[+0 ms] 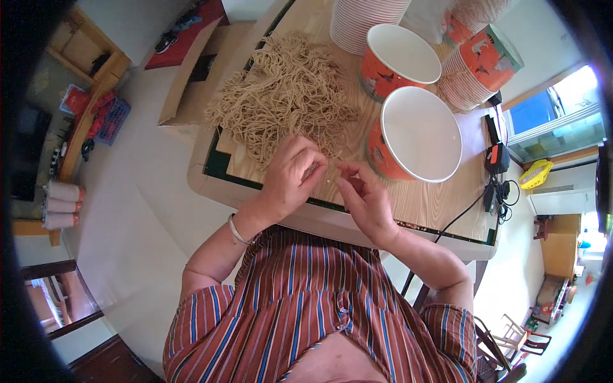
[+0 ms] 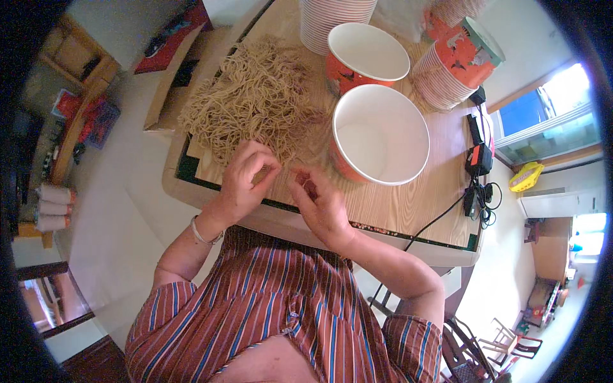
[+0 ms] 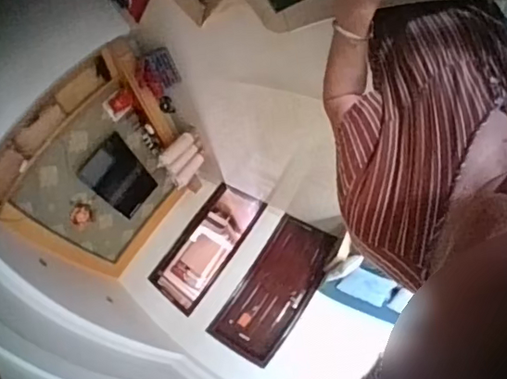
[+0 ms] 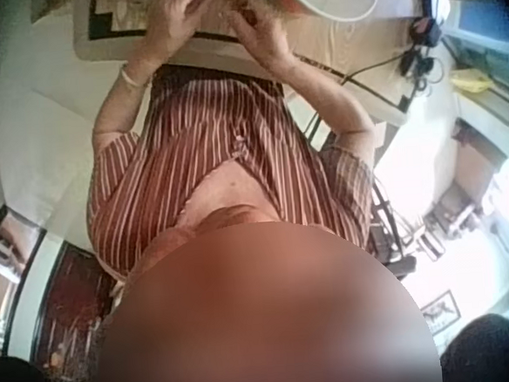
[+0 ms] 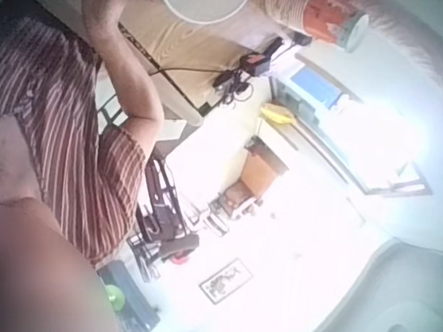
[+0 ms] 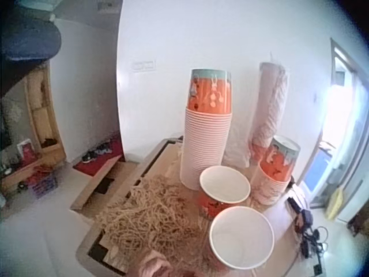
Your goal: Threading thin elastic strings through pre-drilled holes in the rims of paper cups.
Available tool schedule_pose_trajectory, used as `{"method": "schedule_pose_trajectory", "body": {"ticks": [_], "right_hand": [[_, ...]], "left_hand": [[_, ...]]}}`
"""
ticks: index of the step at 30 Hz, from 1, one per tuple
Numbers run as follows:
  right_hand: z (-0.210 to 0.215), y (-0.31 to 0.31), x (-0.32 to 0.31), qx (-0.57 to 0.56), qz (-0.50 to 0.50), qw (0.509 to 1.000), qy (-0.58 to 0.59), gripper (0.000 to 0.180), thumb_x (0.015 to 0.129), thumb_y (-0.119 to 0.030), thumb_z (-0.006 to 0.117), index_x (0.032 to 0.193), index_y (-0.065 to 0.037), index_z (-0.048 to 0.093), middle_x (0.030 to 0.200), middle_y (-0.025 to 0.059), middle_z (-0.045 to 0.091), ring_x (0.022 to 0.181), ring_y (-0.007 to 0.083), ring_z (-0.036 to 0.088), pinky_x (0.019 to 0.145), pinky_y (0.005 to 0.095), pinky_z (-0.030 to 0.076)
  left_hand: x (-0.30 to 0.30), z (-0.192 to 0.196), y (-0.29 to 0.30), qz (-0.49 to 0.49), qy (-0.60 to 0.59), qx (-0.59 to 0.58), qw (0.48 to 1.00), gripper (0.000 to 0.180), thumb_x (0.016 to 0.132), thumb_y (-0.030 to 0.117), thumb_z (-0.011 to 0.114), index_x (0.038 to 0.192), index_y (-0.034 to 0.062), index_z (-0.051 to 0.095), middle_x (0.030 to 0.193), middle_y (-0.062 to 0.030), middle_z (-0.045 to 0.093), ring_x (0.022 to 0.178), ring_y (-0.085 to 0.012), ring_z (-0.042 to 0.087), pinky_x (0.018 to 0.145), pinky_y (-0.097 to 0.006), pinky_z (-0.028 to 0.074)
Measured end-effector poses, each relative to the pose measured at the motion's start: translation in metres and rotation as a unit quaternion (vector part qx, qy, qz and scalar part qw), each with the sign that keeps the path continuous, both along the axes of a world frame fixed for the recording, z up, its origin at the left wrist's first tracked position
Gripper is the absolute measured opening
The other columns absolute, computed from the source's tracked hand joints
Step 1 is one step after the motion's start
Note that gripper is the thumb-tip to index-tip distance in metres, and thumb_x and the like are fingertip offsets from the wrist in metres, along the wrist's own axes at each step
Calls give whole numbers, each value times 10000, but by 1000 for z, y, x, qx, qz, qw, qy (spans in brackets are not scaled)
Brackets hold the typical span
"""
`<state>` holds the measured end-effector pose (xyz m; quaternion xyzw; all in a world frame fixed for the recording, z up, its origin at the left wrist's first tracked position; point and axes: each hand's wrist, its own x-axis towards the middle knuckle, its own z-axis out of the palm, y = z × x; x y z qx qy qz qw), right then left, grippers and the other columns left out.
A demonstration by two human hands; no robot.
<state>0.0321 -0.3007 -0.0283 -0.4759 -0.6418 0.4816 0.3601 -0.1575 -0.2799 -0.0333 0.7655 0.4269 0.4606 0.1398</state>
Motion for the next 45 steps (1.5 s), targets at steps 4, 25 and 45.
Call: {"method": "schedule_pose_trajectory", "body": {"ticks": [4, 25, 45], "right_hand": [[-4, 3, -16, -53, -42, 990, 123, 169, 974, -92, 602, 1132, -40, 571, 850, -18, 576, 657, 41, 498, 560, 201, 419], [3, 6, -20, 166, -35, 983, 63, 66, 882, 24, 647, 935, 6, 611, 954, 78, 587, 728, 116, 546, 596, 241, 448], [-1, 8, -14, 281, 72, 957, -5, 113, 847, 35, 650, 936, 8, 587, 973, 147, 599, 839, 296, 616, 702, 347, 509]], "left_hand": [[3, 4, -8, 24, 1, 23, 999, 222, 721, -25, 730, 869, 54, 584, 905, -89, 553, 858, -295, 551, 746, -393, 462], [-6, 10, -19, -2, -145, -145, 979, 273, 993, 211, 563, 826, -5, 550, 741, -108, 501, 668, -249, 525, 632, -341, 443], [-11, 6, -18, -64, -127, -328, 934, 257, 993, 168, 574, 802, -2, 546, 614, -10, 470, 603, -66, 404, 521, -279, 388]]}}
